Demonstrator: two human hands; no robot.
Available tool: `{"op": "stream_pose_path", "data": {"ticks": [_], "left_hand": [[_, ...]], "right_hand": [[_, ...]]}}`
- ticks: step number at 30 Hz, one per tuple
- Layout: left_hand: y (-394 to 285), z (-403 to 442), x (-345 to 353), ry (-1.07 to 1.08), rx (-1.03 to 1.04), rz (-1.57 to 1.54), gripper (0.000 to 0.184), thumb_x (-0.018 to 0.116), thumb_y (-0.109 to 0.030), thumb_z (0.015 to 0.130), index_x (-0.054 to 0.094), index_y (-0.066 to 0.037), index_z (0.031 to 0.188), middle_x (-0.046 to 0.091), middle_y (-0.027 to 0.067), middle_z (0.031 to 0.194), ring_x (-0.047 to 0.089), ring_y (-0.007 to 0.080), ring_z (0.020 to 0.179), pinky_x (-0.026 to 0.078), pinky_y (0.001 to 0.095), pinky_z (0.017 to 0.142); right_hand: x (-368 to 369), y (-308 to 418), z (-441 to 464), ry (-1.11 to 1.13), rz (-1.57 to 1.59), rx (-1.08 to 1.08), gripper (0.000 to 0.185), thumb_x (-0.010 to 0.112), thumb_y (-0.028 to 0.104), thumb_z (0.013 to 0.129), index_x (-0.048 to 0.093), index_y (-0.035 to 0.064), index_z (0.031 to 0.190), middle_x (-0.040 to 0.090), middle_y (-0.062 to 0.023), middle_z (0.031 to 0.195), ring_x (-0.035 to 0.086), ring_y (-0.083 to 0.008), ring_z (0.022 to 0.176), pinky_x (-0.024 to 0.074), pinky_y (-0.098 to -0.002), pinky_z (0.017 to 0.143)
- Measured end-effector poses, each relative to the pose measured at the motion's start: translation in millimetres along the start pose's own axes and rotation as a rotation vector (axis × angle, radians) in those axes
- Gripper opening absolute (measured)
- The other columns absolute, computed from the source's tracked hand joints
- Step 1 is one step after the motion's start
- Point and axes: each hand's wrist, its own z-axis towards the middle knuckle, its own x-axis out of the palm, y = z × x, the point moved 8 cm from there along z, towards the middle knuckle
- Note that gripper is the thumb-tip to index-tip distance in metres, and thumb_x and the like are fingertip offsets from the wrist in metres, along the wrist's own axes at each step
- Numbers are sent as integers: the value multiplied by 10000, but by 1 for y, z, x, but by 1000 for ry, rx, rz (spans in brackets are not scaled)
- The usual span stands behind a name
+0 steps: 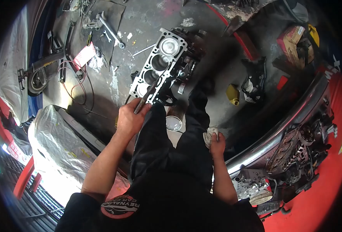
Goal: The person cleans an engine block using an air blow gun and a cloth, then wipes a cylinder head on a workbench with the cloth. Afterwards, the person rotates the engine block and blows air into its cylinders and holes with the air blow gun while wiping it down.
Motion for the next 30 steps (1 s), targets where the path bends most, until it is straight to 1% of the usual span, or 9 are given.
{"op": "stream_pose_path", "data": {"ticks": [2, 4, 8, 11, 13, 15, 19, 22, 30], "left_hand": [[-3, 5, 8, -15, 14, 48, 307, 681, -381, 894, 695, -89, 987, 682, 230, 809, 664, 431, 817, 524, 500, 726], [-13, 13, 10, -22, -3, 185, 301, 685, -375, 887, 697, -86, 972, 686, 232, 822, 669, 428, 832, 526, 504, 742], [-42, 33, 3, -3, -4, 281, 335, 731, -371, 855, 722, -67, 994, 689, 224, 819, 676, 414, 821, 525, 474, 734], [-66, 69, -5, 111, 58, 393, 365, 708, -395, 867, 735, -66, 1024, 713, 221, 904, 693, 389, 893, 538, 488, 799], [-76, 81, -28, 145, -130, 264, 366, 734, -382, 856, 744, -41, 989, 719, 200, 866, 704, 364, 859, 544, 458, 777], [-72, 86, -24, 120, -18, 354, 360, 745, -368, 853, 744, -36, 993, 719, 196, 837, 710, 342, 818, 546, 435, 754], [-58, 83, -21, 193, -230, 165, 403, 744, -393, 849, 735, -19, 997, 721, 194, 849, 708, 342, 815, 544, 432, 754], [-65, 67, -14, 127, 8, 288, 430, 729, -422, 851, 730, -24, 1014, 712, 219, 874, 695, 385, 852, 539, 455, 780], [33, -11, -35, -75, -131, -170, 331, 749, -290, 854, 710, -9, 1022, 696, 231, 842, 697, 351, 825, 519, 429, 769]], "right_hand": [[-8, -8, 5, -33, -8, -41, 318, 617, 270, 962, 638, -6, 1118, 653, -130, 895, 635, -254, 847, 511, -381, 838], [-31, 26, -8, -242, -293, -391, 297, 638, 258, 947, 658, 7, 1104, 648, -152, 938, 632, -321, 904, 497, -401, 868], [-59, 42, -12, -305, -440, -341, 258, 626, 222, 949, 673, 9, 1086, 653, -163, 987, 617, -375, 953, 482, -403, 911], [-66, 39, -11, -136, -165, -293, 248, 601, 203, 965, 660, 9, 1107, 662, -173, 1024, 633, -345, 980, 480, -393, 911], [-63, 27, -6, -68, -25, -47, 246, 576, 194, 973, 634, -11, 1097, 665, -208, 1012, 644, -366, 959, 483, -419, 869], [-62, 21, -1, -74, 62, -49, 255, 569, 205, 979, 623, -15, 1095, 668, -219, 1019, 652, -357, 953, 485, -415, 862], [-69, 38, 6, -143, 98, -98, 321, 558, 259, 995, 611, -39, 1101, 679, -210, 1055, 661, -293, 983, 488, -399, 873], [-56, 55, 17, -55, 253, -49, 387, 564, 325, 1001, 617, -41, 1115, 685, -173, 1063, 657, -259, 1003, 492, -387, 886], [-9, 89, 18, 145, 499, 74, 433, 599, 344, 993, 627, -23, 1220, 683, -111, 1118, 656, -194, 979, 497, -326, 891]]}}
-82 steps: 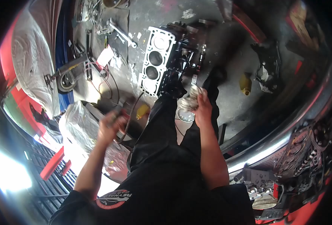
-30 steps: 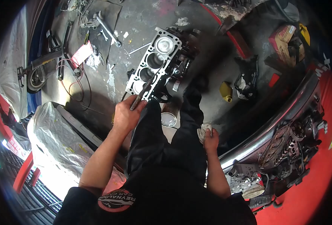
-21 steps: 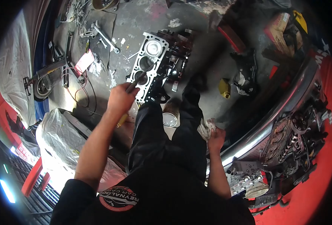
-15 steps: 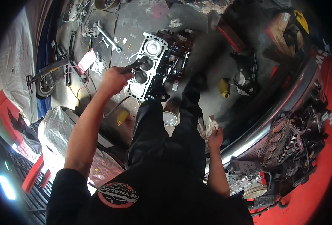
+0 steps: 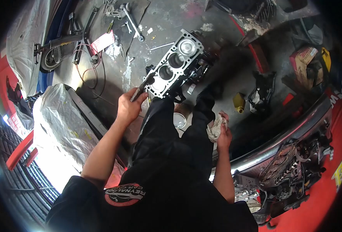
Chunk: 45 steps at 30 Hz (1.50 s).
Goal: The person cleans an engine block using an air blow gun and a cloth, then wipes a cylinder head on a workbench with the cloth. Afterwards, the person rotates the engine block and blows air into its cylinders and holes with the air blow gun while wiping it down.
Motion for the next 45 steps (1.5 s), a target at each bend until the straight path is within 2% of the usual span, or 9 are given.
{"op": "stream_pose_path", "data": {"ticks": [3, 5, 9, 14, 26, 35, 37, 41, 45], "left_hand": [[33, 23, -11, -43, -129, -121, 313, 735, -282, 857, 725, -4, 1000, 707, 201, 828, 693, 291, 791, 516, 400, 767], [49, 42, -14, -60, -50, -121, 288, 738, -287, 863, 706, 0, 856, 645, 57, 641, 572, 141, 567, 469, 328, 578], [57, 66, -20, 30, -92, -163, 355, 752, -312, 838, 731, -15, 1033, 714, 187, 826, 697, 300, 799, 517, 404, 762], [67, 82, -28, 51, -20, -197, 332, 736, -344, 850, 732, -16, 903, 698, 97, 715, 646, 195, 650, 502, 363, 658], [72, 87, -15, 115, 40, -162, 390, 728, -335, 859, 707, -7, 1070, 701, 234, 865, 694, 346, 812, 518, 431, 755], [23, 91, -19, 12, 251, 222, 357, 735, -337, 853, 719, -19, 1014, 697, 237, 835, 684, 394, 829, 514, 439, 757], [28, 108, -28, 4, 219, 197, 282, 751, -281, 852, 727, -9, 922, 676, 114, 678, 636, 197, 600, 493, 363, 623], [-44, 78, -9, -23, 317, 460, 253, 740, -259, 865, 731, -17, 940, 672, 91, 667, 637, 171, 573, 491, 350, 583], [-26, 85, -8, 46, 40, 299, 341, 733, -339, 850, 739, -22, 976, 717, 143, 760, 707, 285, 760, 524, 412, 731]], "right_hand": [[20, 6, -10, -23, -80, -14, 420, 598, 339, 992, 636, -22, 1203, 685, -107, 1098, 654, -187, 968, 499, -322, 881], [39, 8, -25, -43, -107, -13, 418, 600, 336, 991, 636, -25, 1198, 685, -105, 1093, 656, -187, 966, 499, -320, 878], [78, 6, -45, -25, -35, 1, 397, 586, 309, 1001, 629, -29, 1204, 680, -112, 1118, 655, -191, 993, 506, -319, 882], [133, 25, -53, 8, 26, -45, 419, 563, 276, 1012, 566, -36, 1292, 648, -137, 1212, 633, -205, 1076, 494, -321, 925], [267, 111, 38, 82, -115, -473, 332, 543, 132, 951, 595, -31, 1236, 684, -161, 1139, 639, -254, 1052, 464, -348, 965], [221, 4, -18, 94, -313, -369, 405, 576, 200, 935, 591, -5, 1284, 645, -257, 1208, 619, -384, 1148, 478, -386, 982], [190, -27, -29, 143, -247, -286, 410, 576, 193, 943, 582, -17, 1295, 643, -255, 1223, 618, -372, 1169, 473, -387, 996], [119, -59, -48, 27, -332, -225, 364, 564, 189, 938, 602, -30, 1226, 663, -235, 1176, 631, -356, 1132, 463, -400, 989], [91, -58, -36, 46, -48, -246, 331, 564, 178, 947, 599, -16, 1213, 679, -173, 1115, 644, -280, 1054, 469, -372, 949]]}}
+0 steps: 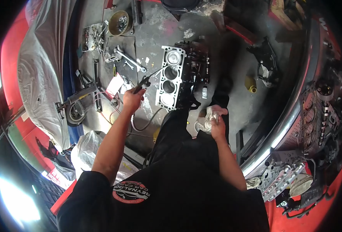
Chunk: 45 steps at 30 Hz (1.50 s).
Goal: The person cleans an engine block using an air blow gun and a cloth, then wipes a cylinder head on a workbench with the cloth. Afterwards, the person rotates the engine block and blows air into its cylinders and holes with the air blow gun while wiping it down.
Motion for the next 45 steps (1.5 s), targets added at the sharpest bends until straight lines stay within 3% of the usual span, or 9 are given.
{"op": "stream_pose_path", "data": {"ticks": [10, 12, 16, 28, 30, 32, 36, 40, 45], "left_hand": [[-25, -25, 20, -59, -112, -147, 328, 726, -310, 861, 725, 11, 929, 689, 119, 682, 682, 245, 673, 513, 387, 669], [-7, -17, 31, -132, -19, -263, 258, 751, -263, 865, 732, -13, 924, 648, 45, 632, 551, 125, 465, 417, 310, 430], [-18, -44, 35, -226, 33, 26, 348, 744, -310, 844, 724, 14, 969, 724, 173, 816, 700, 280, 760, 527, 390, 745], [4, -37, 15, -165, -38, 1, 342, 716, -341, 847, 723, -43, 1016, 711, 232, 894, 674, 421, 924, 519, 483, 824], [7, -45, 0, -246, 96, 41, 364, 726, -342, 852, 713, -33, 1045, 711, 217, 859, 695, 376, 802, 533, 452, 757], [1, -77, -18, -127, -51, -263, 315, 745, -274, 881, 698, 3, 1025, 642, 98, 688, 586, 145, 542, 490, 319, 548], [71, -100, -36, -223, -91, -572, 263, 722, -182, 914, 682, 9, 1091, 665, 48, 855, 604, 99, 665, 539, 259, 576], [153, -114, -29, -218, -231, -545, 290, 709, -176, 927, 662, 24, 1132, 680, 52, 891, 618, 106, 679, 543, 257, 588], [232, -124, -3, -223, -253, -661, 299, 687, -168, 940, 634, 47, 1141, 707, 79, 935, 621, 111, 629, 505, 241, 580]], "right_hand": [[-28, 9, -2, 66, 209, 185, 348, 693, 282, 908, 704, -21, 1078, 722, -82, 947, 657, -143, 848, 515, -315, 797], [-32, -1, -1, 66, 220, 194, 339, 691, 268, 906, 712, -27, 1073, 720, -59, 949, 651, -119, 838, 514, -301, 782], [-35, -12, 11, 98, 204, 178, 350, 653, 282, 924, 706, -37, 1058, 716, -82, 936, 659, -147, 846, 513, -318, 792], [-22, 49, 15, 168, -99, -43, 425, 513, 233, 989, 548, -30, 1321, 668, -176, 1193, 628, -330, 1109, 454, -387, 978], [-3, 71, 36, 192, -189, -107, 415, 509, 234, 985, 553, -20, 1310, 659, -201, 1213, 616, -380, 1129, 457, -415, 973], [24, 96, 61, 292, -468, -99, 327, 523, 206, 956, 597, -27, 1174, 652, -216, 1178, 598, -431, 1097, 467, -478, 945], [112, 169, 122, 234, -660, -747, 200, 620, 198, 892, 636, 17, 977, 647, -186, 1111, 573, -405, 1100, 463, -501, 928], [228, 216, 162, 207, -1091, -1206, 299, 590, 288, 936, 683, 53, 1095, 609, -141, 1267, 434, -356, 1326, 240, -557, 1157], [307, 206, 203, 244, -1304, -1295, 339, 522, 313, 984, 685, 24, 1058, 617, -160, 1208, 404, -370, 1345, 137, -558, 1205]]}}
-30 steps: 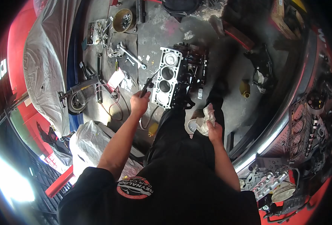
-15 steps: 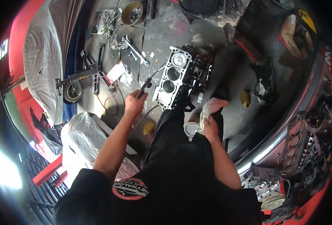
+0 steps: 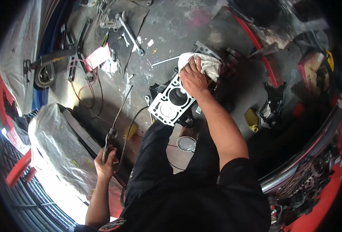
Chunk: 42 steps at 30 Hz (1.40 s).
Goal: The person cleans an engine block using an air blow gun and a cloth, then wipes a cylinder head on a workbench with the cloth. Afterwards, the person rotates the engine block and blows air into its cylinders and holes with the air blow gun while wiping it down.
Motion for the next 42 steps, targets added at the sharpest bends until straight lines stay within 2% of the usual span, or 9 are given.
{"op": "stream_pose_path", "data": {"ticks": [6, 9, 13, 15, 17, 23, 25, 31, 42], "left_hand": [[17, 22, -9, 65, -53, -60, 288, 677, -156, 947, 630, 30, 1161, 705, 55, 963, 600, 92, 634, 503, 242, 611], [9, 25, -18, 95, 7, -8, 279, 680, -145, 945, 637, 7, 1175, 696, 30, 964, 585, 77, 652, 507, 241, 607], [-18, 17, -7, 142, 36, 93, 310, 727, -96, 888, 661, -10, 1179, 727, 98, 908, 672, 149, 863, 519, 294, 819], [-25, 6, 1, 184, 171, 202, 258, 700, -133, 930, 660, -12, 1155, 679, 9, 886, 572, 71, 670, 495, 252, 604], [-18, -1, 1, 147, 121, 228, 264, 704, -136, 927, 660, -12, 1156, 681, 11, 874, 570, 69, 667, 490, 250, 603], [-26, -37, 30, 267, 65, 261, 301, 740, -177, 899, 666, -51, 1162, 697, 60, 815, 632, 131, 676, 509, 290, 638], [-49, -55, 62, 393, 197, 351, 344, 739, -213, 886, 659, -71, 1189, 716, 192, 961, 709, 361, 903, 548, 393, 780], [-79, -57, 130, 361, 271, 413, 336, 717, -279, 902, 660, -59, 1149, 696, 215, 870, 688, 397, 839, 532, 416, 740], [-85, -53, 165, 382, 371, 602, 264, 667, -332, 911, 653, -109, 1051, 689, 209, 893, 649, 441, 855, 513, 516, 736]], "right_hand": [[25, 76, -32, 51, 142, -79, 290, 533, 258, 950, 699, 23, 986, 661, -154, 1128, 528, -347, 1228, 242, -506, 1176], [60, 184, -155, 901, 803, 90, 284, 524, 320, 948, 642, 68, 894, 662, -199, 1037, 636, -381, 992, 488, -519, 855], [-9, 227, -287, 840, 1036, 417, 276, 569, 320, 971, 630, 55, 1016, 681, -191, 970, 673, -358, 809, 525, -453, 774], [-30, 199, -332, 749, 1240, 941, 215, 630, 194, 963, 626, 20, 1090, 696, -115, 969, 673, -203, 864, 531, -337, 801], [-54, 162, -335, 410, 1342, 1023, 230, 678, 145, 926, 629, 3, 1102, 686, -123, 954, 638, -159, 878, 514, -309, 800], [-94, 91, -381, 384, 1109, 1123, 167, 666, 86, 909, 612, 15, 1051, 670, -44, 958, 598, -99, 878, 483, -271, 809], [-96, 83, -397, 347, 984, 1168, 162, 670, 88, 889, 620, 5, 1018, 671, -56, 941, 601, -114, 874, 480, -281, 812], [-99, 72, -414, 265, 1028, 1241, 237, 680, 152, 864, 631, -6, 1034, 694, -150, 959, 655, -231, 915, 490, -344, 862], [-124, 38, -433, 124, 1030, 1290, 210, 670, 146, 894, 634, -10, 1029, 694, -91, 954, 621, -149, 900, 478, -298, 849]]}}
